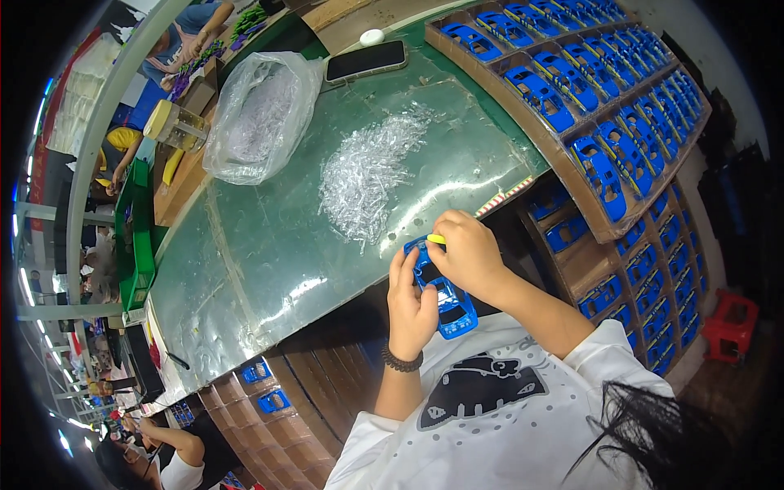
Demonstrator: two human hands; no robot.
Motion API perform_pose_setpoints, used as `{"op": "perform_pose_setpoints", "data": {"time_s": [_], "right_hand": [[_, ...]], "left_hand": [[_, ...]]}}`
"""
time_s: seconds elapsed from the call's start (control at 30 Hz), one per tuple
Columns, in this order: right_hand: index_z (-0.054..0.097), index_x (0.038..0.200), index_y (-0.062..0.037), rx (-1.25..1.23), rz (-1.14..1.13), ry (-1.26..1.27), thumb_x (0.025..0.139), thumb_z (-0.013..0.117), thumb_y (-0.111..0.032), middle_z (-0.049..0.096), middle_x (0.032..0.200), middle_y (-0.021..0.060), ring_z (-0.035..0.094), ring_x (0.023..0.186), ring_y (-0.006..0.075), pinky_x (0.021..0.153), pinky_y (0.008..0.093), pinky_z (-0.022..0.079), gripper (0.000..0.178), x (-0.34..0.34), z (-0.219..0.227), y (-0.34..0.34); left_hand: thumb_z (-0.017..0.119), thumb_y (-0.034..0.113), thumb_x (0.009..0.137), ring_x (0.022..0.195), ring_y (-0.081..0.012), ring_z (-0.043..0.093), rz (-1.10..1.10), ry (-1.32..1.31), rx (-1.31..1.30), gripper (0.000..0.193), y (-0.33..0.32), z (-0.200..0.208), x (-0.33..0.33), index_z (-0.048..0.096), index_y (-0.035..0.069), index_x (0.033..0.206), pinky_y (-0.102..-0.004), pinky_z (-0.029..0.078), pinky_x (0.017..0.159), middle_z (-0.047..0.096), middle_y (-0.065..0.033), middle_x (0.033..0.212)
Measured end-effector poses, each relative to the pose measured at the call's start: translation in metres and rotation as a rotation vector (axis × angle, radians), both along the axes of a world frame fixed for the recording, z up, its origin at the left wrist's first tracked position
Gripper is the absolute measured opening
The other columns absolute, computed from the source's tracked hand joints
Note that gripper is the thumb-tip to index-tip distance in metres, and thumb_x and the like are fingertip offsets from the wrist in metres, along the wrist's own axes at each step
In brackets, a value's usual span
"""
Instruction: The person assembles toy car bodies by inserting plastic windows into the car shells using a small tool and placing the assembled car shells into a tray.
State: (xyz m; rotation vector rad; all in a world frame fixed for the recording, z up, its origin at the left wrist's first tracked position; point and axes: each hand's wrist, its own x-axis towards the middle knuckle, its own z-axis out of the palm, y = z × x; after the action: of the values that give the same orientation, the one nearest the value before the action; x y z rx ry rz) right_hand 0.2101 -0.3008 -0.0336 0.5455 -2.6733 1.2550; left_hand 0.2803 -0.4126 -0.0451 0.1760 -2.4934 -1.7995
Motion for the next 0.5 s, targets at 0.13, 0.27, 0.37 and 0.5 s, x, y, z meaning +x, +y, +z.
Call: {"op": "perform_pose_setpoints", "data": {"time_s": [0.13, 0.27, 0.37, 0.5], "right_hand": [[0.053, 0.065, 0.0017, 0.062, -0.017, 0.034, 0.063, 0.061, -0.008, 0.054, 0.072, 0.0129, 0.054, 0.068, 0.0289, 0.059, 0.0352, 0.044, 0.012, -0.002, -0.003, -0.004], [0.052, 0.066, 0.0009, -0.006, -0.01, -0.107, 0.063, 0.06, -0.006, 0.054, 0.065, 0.0148, 0.055, 0.062, 0.031, 0.056, 0.0369, 0.044, 0.011, -0.013, 0.002, 0.002], [0.052, 0.068, 0.0005, -0.033, 0.112, -0.129, 0.062, 0.06, -0.005, 0.055, 0.06, 0.0164, 0.055, 0.058, 0.0326, 0.053, 0.0378, 0.044, 0.011, -0.021, 0.002, 0.006], [0.054, 0.067, 0.0013, 0.002, 0.185, -0.107, 0.061, 0.059, -0.005, 0.055, 0.06, 0.0172, 0.056, 0.057, 0.0314, 0.053, 0.0353, 0.044, 0.011, -0.036, -0.001, 0.004]], "left_hand": [[0.044, -0.001, 0.066, 0.064, -0.0126, 0.047, -0.032, 0.166, -0.183, 0.048, -0.003, 0.002, -0.004, 0.04, -0.005, 0.114, -0.0218, 0.041, 0.056, 0.036, -0.0192, 0.12], [0.042, -0.001, 0.066, 0.066, -0.0143, 0.047, 0.009, 0.084, -0.128, 0.048, 0.001, 0.008, -0.007, 0.04, -0.007, 0.113, -0.023, 0.041, 0.059, 0.036, -0.0197, 0.12], [0.043, -0.001, 0.066, 0.065, -0.0142, 0.047, -0.004, 0.106, -0.152, 0.047, -0.001, 0.011, -0.01, 0.04, -0.007, 0.112, -0.0231, 0.041, 0.058, 0.036, -0.0201, 0.12], [0.043, -0.001, 0.066, 0.066, -0.014, 0.048, 0.011, 0.097, -0.191, 0.047, -0.002, 0.017, -0.017, 0.041, -0.007, 0.112, -0.0232, 0.042, 0.058, 0.036, -0.0209, 0.119]]}}
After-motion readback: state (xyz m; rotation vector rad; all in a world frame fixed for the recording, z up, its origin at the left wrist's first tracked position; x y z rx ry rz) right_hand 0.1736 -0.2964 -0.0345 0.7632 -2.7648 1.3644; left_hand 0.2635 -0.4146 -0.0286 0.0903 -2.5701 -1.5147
